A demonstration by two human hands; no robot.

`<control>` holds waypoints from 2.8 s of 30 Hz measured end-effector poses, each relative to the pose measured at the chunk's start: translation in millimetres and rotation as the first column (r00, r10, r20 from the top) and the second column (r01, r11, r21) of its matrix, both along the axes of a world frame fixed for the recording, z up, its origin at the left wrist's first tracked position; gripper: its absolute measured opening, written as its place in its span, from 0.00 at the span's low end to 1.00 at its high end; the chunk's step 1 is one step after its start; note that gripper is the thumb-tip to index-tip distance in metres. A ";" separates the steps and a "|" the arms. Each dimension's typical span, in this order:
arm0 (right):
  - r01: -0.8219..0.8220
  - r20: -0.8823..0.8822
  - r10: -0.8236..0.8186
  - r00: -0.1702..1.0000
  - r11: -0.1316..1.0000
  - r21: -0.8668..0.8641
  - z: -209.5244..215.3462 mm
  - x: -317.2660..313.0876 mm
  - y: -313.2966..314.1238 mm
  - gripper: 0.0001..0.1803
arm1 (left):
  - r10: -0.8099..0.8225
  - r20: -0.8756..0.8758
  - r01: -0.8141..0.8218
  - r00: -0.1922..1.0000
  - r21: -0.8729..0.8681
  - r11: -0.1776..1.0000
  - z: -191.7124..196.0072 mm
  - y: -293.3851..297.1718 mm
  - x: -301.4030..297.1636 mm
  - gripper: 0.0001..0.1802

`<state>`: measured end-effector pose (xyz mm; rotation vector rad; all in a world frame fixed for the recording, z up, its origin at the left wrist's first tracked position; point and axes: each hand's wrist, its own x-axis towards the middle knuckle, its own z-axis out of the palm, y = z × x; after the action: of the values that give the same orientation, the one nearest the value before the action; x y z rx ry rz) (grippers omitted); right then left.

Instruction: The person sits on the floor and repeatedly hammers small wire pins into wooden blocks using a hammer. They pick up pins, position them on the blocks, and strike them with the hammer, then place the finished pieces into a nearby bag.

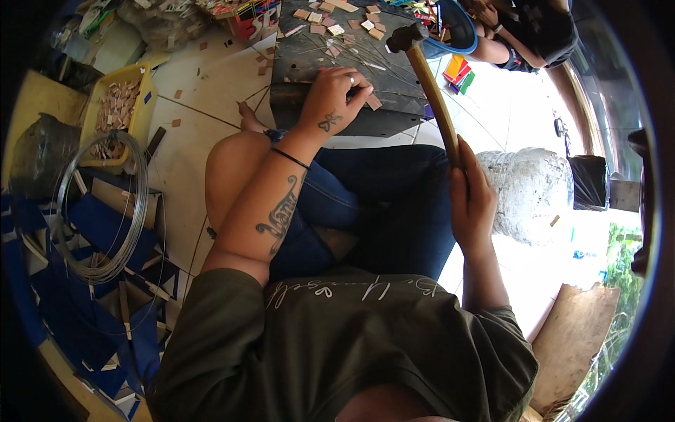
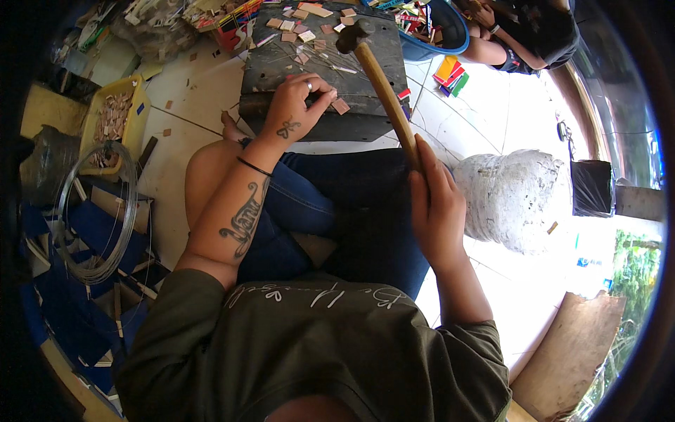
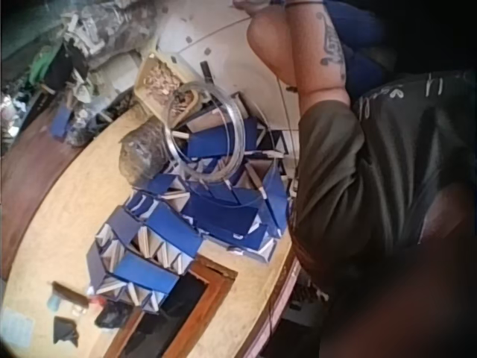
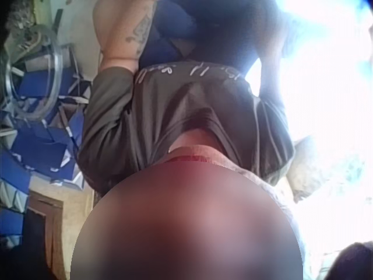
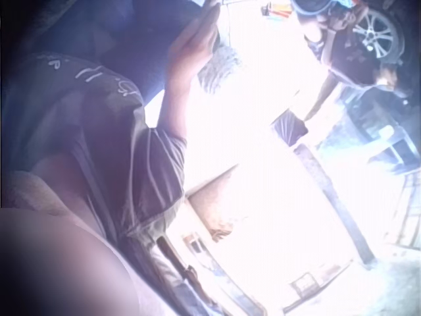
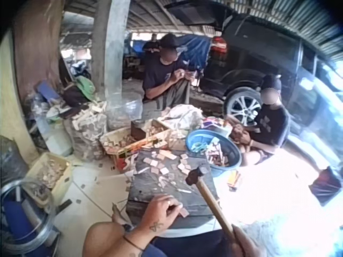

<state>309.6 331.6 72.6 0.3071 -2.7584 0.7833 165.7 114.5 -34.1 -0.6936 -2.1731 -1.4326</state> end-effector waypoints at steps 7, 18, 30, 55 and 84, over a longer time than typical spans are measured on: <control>-0.040 0.002 0.040 0.999 0.997 0.059 0.7 7.9 0.2 0.25 | 0.015 -0.043 -0.015 0.999 -0.009 1.000 -1.1 0.4 -0.5 0.07; -0.049 -0.126 0.057 0.990 0.997 0.061 -5.7 7.8 4.2 0.27 | 0.029 -0.060 -0.032 0.998 -0.036 0.999 -2.4 0.4 -2.4 0.07; -0.101 -0.055 0.104 0.993 0.994 0.050 -11.5 1.7 7.4 0.28 | 0.048 -0.103 -0.054 0.994 -0.057 0.997 -6.7 1.1 -3.2 0.07; -0.076 0.075 0.069 0.995 0.993 0.089 -12.6 7.5 3.6 0.27 | 0.060 -0.141 -0.066 0.988 -0.037 0.997 -9.0 2.4 -4.1 0.07; -0.015 -0.045 0.032 0.998 0.937 0.349 -51.2 -175.8 -50.0 0.18 | 0.761 -0.255 -0.658 0.596 -0.699 0.281 33.7 -408.3 -27.3 0.27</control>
<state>133.8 281.6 21.3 0.4209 -2.8401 0.2797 138.5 -293.8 -0.4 0.2540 -2.6105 -0.0394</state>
